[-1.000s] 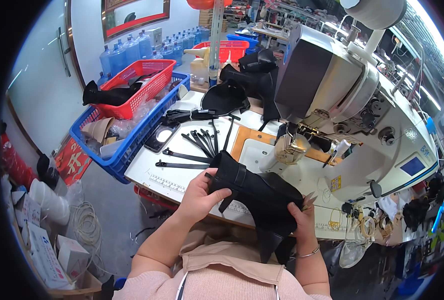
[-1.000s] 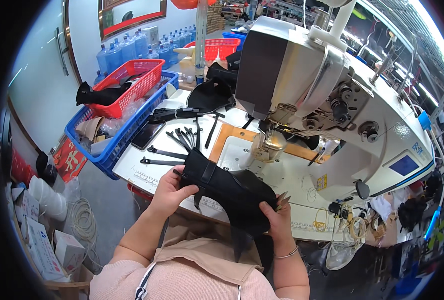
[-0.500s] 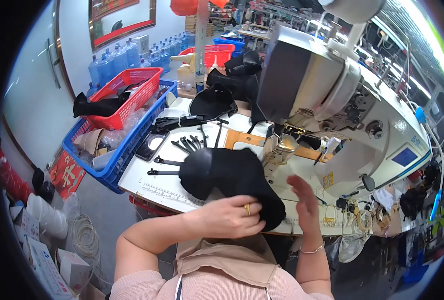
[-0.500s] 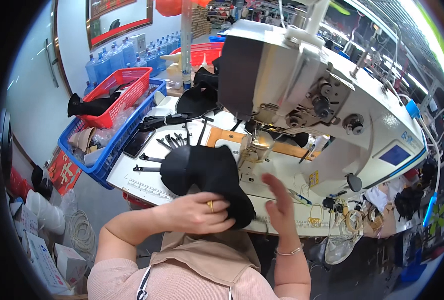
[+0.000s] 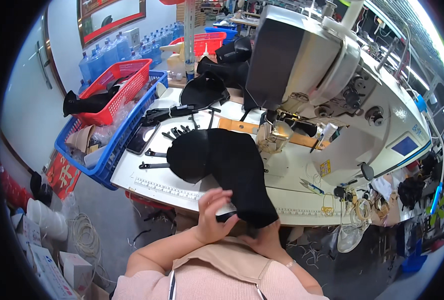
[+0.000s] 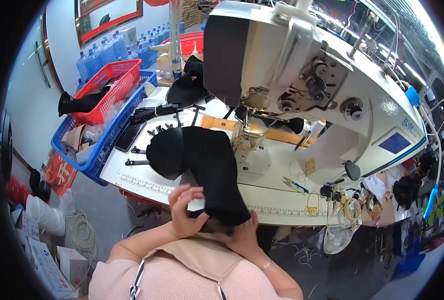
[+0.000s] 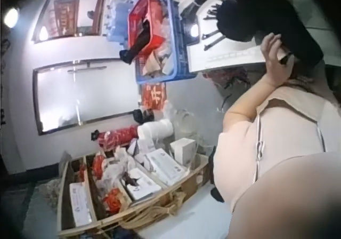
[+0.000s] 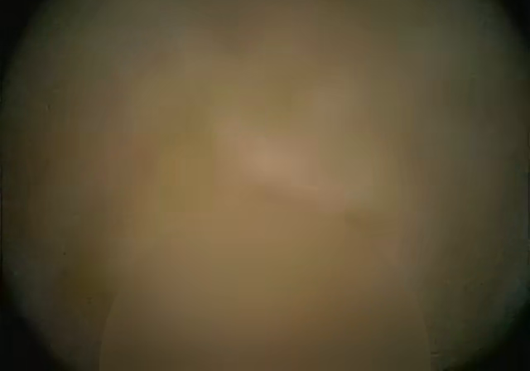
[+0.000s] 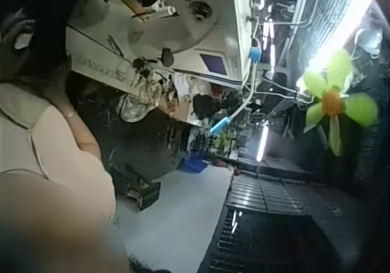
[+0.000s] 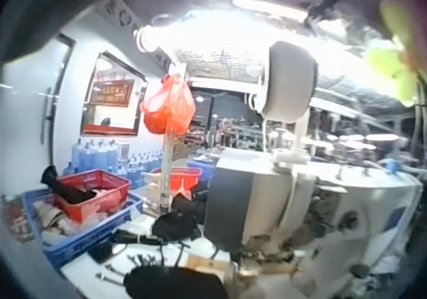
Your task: Stitching the leather upper components of a shoe using an industrial sewing machine.
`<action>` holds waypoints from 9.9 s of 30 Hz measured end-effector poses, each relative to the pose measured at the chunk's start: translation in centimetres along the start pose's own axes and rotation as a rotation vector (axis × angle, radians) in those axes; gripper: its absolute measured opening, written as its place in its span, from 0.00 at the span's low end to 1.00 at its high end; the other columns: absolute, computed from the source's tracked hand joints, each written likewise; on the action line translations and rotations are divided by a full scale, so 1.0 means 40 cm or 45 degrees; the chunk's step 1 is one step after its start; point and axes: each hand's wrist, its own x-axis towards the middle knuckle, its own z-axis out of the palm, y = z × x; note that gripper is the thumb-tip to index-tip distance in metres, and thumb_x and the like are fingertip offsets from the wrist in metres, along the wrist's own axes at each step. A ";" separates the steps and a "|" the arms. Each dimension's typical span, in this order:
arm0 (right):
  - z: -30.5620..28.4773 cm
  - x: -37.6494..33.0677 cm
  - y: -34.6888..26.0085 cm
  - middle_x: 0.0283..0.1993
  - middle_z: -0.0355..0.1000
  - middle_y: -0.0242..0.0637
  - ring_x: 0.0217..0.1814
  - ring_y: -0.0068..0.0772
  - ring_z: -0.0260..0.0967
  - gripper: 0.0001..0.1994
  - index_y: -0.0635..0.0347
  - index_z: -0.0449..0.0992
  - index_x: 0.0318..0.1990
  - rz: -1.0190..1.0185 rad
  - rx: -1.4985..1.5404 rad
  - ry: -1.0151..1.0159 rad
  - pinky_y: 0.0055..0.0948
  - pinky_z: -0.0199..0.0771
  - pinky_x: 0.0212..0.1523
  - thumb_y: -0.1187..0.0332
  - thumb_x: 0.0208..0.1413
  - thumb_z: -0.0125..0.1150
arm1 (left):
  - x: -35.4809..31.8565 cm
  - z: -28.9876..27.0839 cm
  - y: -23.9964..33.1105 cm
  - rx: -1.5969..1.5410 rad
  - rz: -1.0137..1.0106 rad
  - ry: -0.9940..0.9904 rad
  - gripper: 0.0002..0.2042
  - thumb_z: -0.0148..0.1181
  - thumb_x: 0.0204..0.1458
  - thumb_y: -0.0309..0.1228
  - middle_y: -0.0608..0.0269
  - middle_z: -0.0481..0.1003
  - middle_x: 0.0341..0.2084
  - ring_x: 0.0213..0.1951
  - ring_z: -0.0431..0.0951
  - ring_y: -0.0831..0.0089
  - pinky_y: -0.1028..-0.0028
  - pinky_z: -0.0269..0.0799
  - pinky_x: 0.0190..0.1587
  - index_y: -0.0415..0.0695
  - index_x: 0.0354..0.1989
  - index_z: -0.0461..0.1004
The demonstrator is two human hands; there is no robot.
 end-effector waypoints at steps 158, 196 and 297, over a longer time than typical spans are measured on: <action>-0.076 0.133 0.050 0.45 0.72 0.37 0.54 0.46 0.64 0.16 0.58 0.77 0.40 -0.237 0.110 0.068 0.40 0.63 0.53 0.71 0.39 0.67 | 0.410 -0.776 -0.603 1.026 -0.866 0.212 0.12 0.60 0.45 0.31 0.52 0.78 0.38 0.43 0.77 0.57 0.67 0.71 0.49 0.40 0.38 0.79; -0.027 0.074 0.126 0.32 0.75 0.32 0.33 0.34 0.73 0.04 0.55 0.77 0.27 -0.020 -0.361 0.652 0.29 0.71 0.33 0.73 0.40 0.62 | 0.819 0.092 -0.955 -1.309 -1.448 0.858 0.18 0.40 0.57 0.36 0.49 0.72 0.46 0.52 0.69 0.50 0.57 0.62 0.58 0.34 0.44 0.69; -0.226 0.379 -0.020 0.37 0.75 0.32 0.32 0.17 0.68 0.07 0.67 0.75 0.34 0.009 0.896 0.062 0.18 0.69 0.35 0.76 0.48 0.65 | 0.409 -0.067 -0.048 -0.087 -0.198 -0.928 0.10 0.62 0.46 0.24 0.58 0.77 0.27 0.30 0.78 0.60 0.70 0.73 0.32 0.41 0.37 0.71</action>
